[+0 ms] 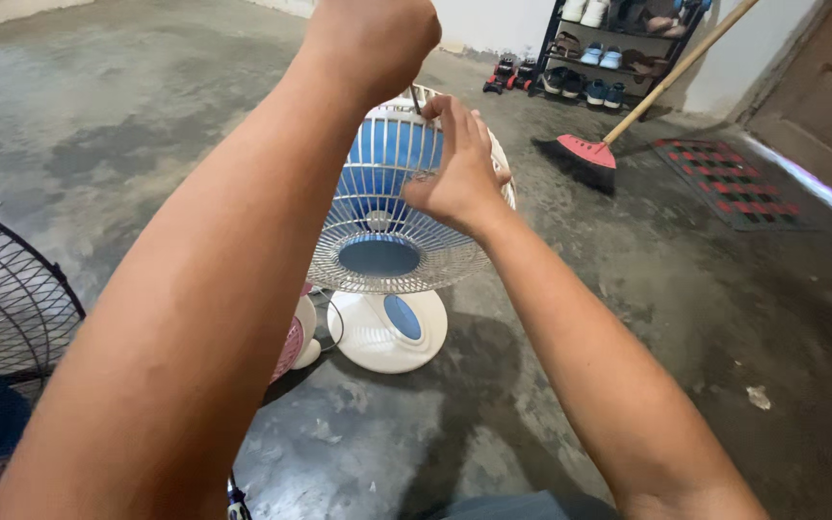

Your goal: The person disassembles a white table fan by removing the front grille with a screwdriver, then detaching the blue fan blade from the motor hub. The removed parts are placed on the floor beside the fan base.

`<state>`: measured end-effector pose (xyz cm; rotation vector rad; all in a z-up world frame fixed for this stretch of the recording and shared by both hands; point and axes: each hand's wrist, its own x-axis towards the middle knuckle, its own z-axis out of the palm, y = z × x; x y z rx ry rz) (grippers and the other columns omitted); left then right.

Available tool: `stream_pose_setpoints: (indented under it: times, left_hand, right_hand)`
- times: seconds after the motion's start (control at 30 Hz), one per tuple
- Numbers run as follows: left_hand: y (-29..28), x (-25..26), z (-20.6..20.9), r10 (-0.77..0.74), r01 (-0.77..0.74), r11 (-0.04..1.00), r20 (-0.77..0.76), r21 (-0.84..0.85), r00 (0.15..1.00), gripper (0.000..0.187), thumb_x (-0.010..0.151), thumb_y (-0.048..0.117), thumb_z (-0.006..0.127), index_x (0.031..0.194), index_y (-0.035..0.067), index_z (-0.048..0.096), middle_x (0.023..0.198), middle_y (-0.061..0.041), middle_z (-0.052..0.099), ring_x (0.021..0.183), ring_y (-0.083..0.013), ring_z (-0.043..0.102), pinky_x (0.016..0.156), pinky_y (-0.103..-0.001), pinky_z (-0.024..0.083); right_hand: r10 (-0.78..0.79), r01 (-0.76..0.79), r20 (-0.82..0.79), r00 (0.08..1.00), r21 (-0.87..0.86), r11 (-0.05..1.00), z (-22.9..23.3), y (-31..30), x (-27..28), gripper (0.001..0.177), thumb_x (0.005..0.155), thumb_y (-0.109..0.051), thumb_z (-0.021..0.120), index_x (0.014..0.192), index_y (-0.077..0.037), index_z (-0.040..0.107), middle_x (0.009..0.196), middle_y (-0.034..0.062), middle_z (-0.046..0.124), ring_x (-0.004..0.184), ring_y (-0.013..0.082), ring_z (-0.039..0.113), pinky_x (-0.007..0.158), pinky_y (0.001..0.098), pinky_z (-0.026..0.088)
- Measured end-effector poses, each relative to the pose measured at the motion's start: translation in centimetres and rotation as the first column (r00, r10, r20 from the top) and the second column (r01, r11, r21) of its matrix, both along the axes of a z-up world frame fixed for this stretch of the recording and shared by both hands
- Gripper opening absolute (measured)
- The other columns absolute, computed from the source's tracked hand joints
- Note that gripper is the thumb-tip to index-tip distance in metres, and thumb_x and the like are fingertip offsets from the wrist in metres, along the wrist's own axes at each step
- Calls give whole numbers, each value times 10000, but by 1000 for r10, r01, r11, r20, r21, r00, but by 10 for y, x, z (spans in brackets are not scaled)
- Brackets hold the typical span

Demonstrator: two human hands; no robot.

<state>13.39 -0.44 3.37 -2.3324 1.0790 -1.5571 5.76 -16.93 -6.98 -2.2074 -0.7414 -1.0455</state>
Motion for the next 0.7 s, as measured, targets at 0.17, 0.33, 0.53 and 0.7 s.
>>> stream_pose_setpoints:
  times: [0.17, 0.33, 0.53, 0.7]
  left_hand:
    - [-3, 30, -10, -22, 29, 994, 70, -101, 997, 97, 725, 76, 731, 788, 138, 773, 822, -96, 722, 712, -298, 700, 626, -421, 550]
    - [19, 26, -17, -140, 118, 978, -123, -174, 982, 154, 680, 69, 751, 723, 218, 758, 818, -44, 694, 828, -302, 670, 747, -483, 474]
    - [26, 6, -23, -53, 25, 967, -104, -254, 993, 213, 704, 56, 742, 688, 269, 742, 845, 38, 669, 1016, -257, 626, 956, -563, 319]
    - [35, -9, -26, 77, -63, 967, 47, -248, 996, 219, 683, 67, 725, 678, 285, 738, 912, 32, 693, 1061, -262, 616, 915, -634, 276]
  right_hand:
    - [-67, 75, -203, 977, 30, 997, 2, 5, -6, 778, 588, -194, 791, 1277, -105, 442, 1266, 160, 522, 1268, 414, 471, 1122, 496, 382]
    - [-50, 54, -204, 978, 15, 998, 4, -2, -1, 808, 605, -166, 772, 1353, -140, 468, 1407, 141, 528, 1450, 435, 337, 1186, 545, 233]
    - [27, -27, -128, 991, 4, 1000, 5, -6, 7, 783, 595, -158, 771, 1339, -160, 529, 1418, 160, 539, 1463, 417, 368, 1278, 539, 121]
    - [57, -55, -121, 991, 16, 998, 10, -3, 9, 715, 610, -152, 781, 1296, -155, 580, 1437, 168, 540, 1487, 418, 354, 1284, 529, 116]
